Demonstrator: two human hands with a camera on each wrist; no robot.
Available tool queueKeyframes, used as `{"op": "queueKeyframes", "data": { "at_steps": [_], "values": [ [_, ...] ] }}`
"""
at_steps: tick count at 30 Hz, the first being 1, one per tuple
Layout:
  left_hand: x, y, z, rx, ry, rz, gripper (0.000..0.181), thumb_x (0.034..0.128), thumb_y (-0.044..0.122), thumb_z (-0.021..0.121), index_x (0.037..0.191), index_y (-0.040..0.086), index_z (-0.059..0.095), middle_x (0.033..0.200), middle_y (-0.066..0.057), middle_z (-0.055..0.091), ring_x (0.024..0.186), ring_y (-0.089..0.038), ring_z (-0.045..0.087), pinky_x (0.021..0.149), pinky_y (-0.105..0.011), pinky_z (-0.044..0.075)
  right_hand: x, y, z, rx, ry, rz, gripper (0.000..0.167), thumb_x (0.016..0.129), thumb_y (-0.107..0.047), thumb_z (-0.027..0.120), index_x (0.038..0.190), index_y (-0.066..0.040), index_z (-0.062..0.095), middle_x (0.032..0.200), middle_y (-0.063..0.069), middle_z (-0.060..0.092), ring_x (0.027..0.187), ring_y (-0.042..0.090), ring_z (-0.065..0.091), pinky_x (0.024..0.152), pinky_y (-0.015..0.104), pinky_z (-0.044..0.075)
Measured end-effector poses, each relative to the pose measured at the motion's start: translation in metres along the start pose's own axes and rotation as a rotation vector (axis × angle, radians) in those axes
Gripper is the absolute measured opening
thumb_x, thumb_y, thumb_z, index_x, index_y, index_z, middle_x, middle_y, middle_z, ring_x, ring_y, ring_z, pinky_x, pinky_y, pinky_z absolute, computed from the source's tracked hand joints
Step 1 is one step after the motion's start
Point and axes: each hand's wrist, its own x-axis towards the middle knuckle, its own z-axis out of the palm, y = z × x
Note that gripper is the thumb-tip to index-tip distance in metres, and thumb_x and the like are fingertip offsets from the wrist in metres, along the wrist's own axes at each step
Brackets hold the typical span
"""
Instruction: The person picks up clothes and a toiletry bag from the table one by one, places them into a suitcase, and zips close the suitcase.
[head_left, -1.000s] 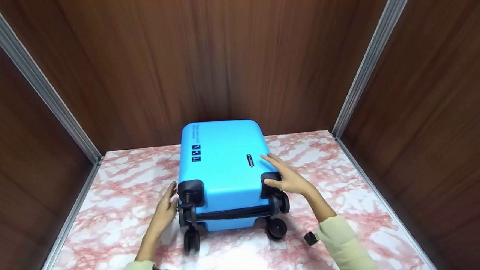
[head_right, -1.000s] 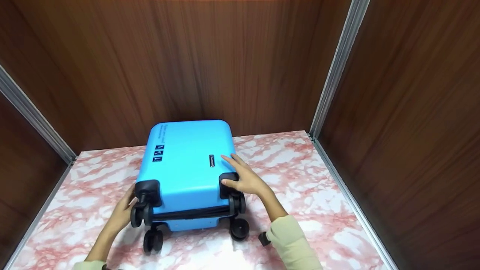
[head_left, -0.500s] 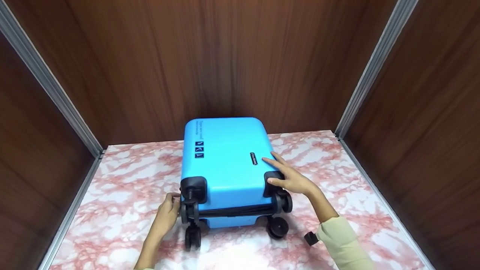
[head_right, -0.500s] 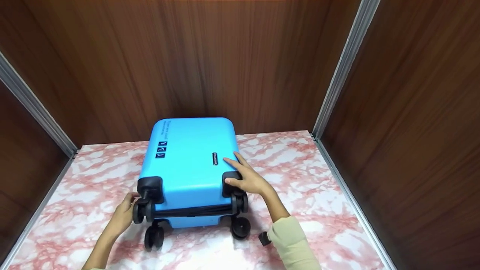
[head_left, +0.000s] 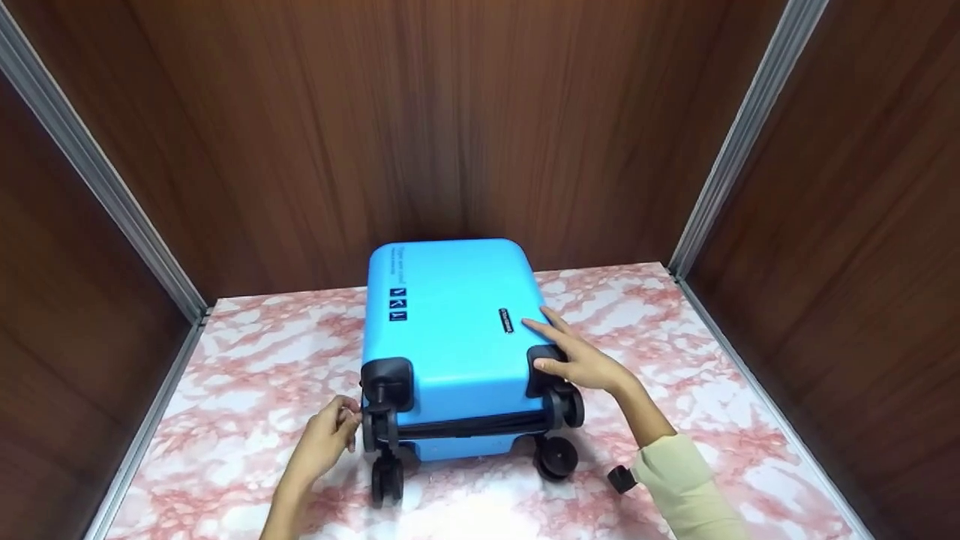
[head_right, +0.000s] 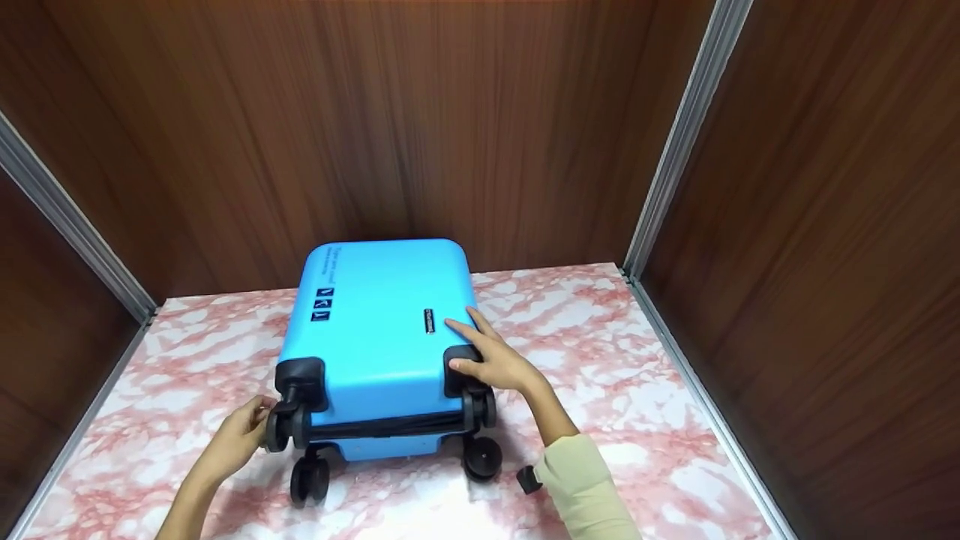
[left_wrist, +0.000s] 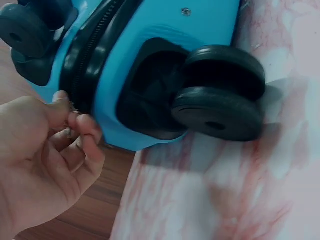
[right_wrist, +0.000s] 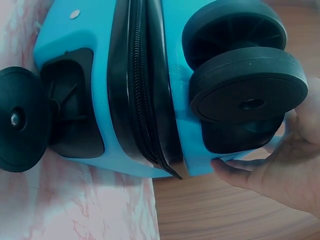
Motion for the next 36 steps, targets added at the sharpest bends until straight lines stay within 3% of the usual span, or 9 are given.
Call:
{"op": "queueKeyframes", "data": {
  "at_steps": [2,6,10,15,19,22,25,29,36],
  "values": [
    [0.0,0.002,-0.002,0.148,0.003,0.034,0.009,0.0976,0.006,0.058,0.09,0.006,0.062,0.055,0.001,0.054,0.048,-0.015,0.054,0.052,-0.022,0.038,0.0,0.001,0.001,0.003,-0.003,0.006,0.068,0.098,-0.034,0.061,0.158,-0.024,0.029,0.169,0.015,-0.003,0.155,0.039,0.002,0.118,0.066,0.017],
    [-0.003,0.008,0.0,0.449,0.069,0.18,0.021,0.0938,0.005,0.062,0.073,0.008,0.06,0.055,0.002,0.053,0.051,-0.016,0.052,0.054,-0.031,0.042,0.0,0.002,0.002,0.003,0.003,-0.01,0.067,0.099,-0.032,0.061,0.157,-0.023,0.03,0.168,0.016,-0.002,0.155,0.04,0.002,0.117,0.068,0.016],
    [-0.007,0.012,0.005,0.584,0.155,0.263,0.026,0.092,0.002,0.063,0.069,0.01,0.054,0.059,0.001,0.052,0.054,-0.017,0.049,0.053,-0.038,0.043,0.0,0.001,0.001,-0.009,0.001,-0.028,0.064,0.099,-0.032,0.059,0.157,-0.023,0.032,0.168,0.018,-0.002,0.154,0.043,0.003,0.116,0.069,0.016],
    [-0.01,0.012,0.009,0.615,0.165,0.258,0.023,0.0883,-0.004,0.06,0.071,0.009,0.051,0.062,-0.003,0.054,0.056,-0.023,0.055,0.052,-0.042,0.045,-0.002,0.0,0.001,-0.003,0.001,-0.023,0.064,0.099,-0.032,0.059,0.157,-0.023,0.032,0.168,0.017,-0.003,0.155,0.042,0.003,0.117,0.069,0.016],
    [-0.013,0.008,0.013,0.551,0.14,0.208,0.015,0.0898,-0.001,0.056,0.078,0.009,0.053,0.069,-0.006,0.058,0.063,-0.027,0.062,0.056,-0.045,0.047,-0.001,0.0,0.003,-0.001,0.002,-0.024,0.064,0.1,-0.032,0.059,0.157,-0.023,0.032,0.168,0.018,-0.003,0.155,0.042,0.002,0.117,0.068,0.016],
    [-0.015,0.003,0.015,0.491,0.112,0.166,0.011,0.0863,0.01,0.065,0.085,0.01,0.054,0.072,-0.004,0.059,0.068,-0.023,0.062,0.061,-0.045,0.049,-0.001,0.001,0.004,0.0,0.003,-0.025,0.063,0.1,-0.032,0.059,0.157,-0.023,0.033,0.168,0.018,-0.002,0.155,0.042,0.003,0.117,0.068,0.016],
    [-0.016,0.0,0.017,0.469,0.099,0.155,0.026,0.0789,0.02,0.076,0.088,0.012,0.054,0.073,-0.003,0.059,0.066,-0.02,0.057,0.061,-0.043,0.048,-0.001,0.001,0.005,0.008,0.007,-0.023,0.063,0.1,-0.031,0.059,0.157,-0.022,0.032,0.168,0.018,-0.002,0.154,0.043,0.003,0.117,0.069,0.016],
    [-0.015,-0.002,0.022,0.508,0.179,0.17,0.033,0.0748,0.027,0.082,0.084,0.01,0.055,0.071,-0.006,0.062,0.06,-0.024,0.058,0.055,-0.044,0.048,-0.001,0.001,0.006,0.015,0.011,-0.019,0.063,0.1,-0.031,0.059,0.157,-0.023,0.033,0.168,0.017,-0.002,0.154,0.042,0.003,0.116,0.069,0.016],
    [-0.02,-0.001,0.034,0.549,0.299,0.134,0.019,0.0744,0.015,0.078,0.076,0.009,0.059,0.066,-0.013,0.068,0.058,-0.035,0.066,0.052,-0.051,0.049,-0.001,0.004,0.007,0.043,0.017,-0.023,0.062,0.1,-0.03,0.059,0.156,-0.025,0.033,0.169,0.015,-0.005,0.155,0.04,-0.001,0.117,0.07,0.014]
  ]
}}
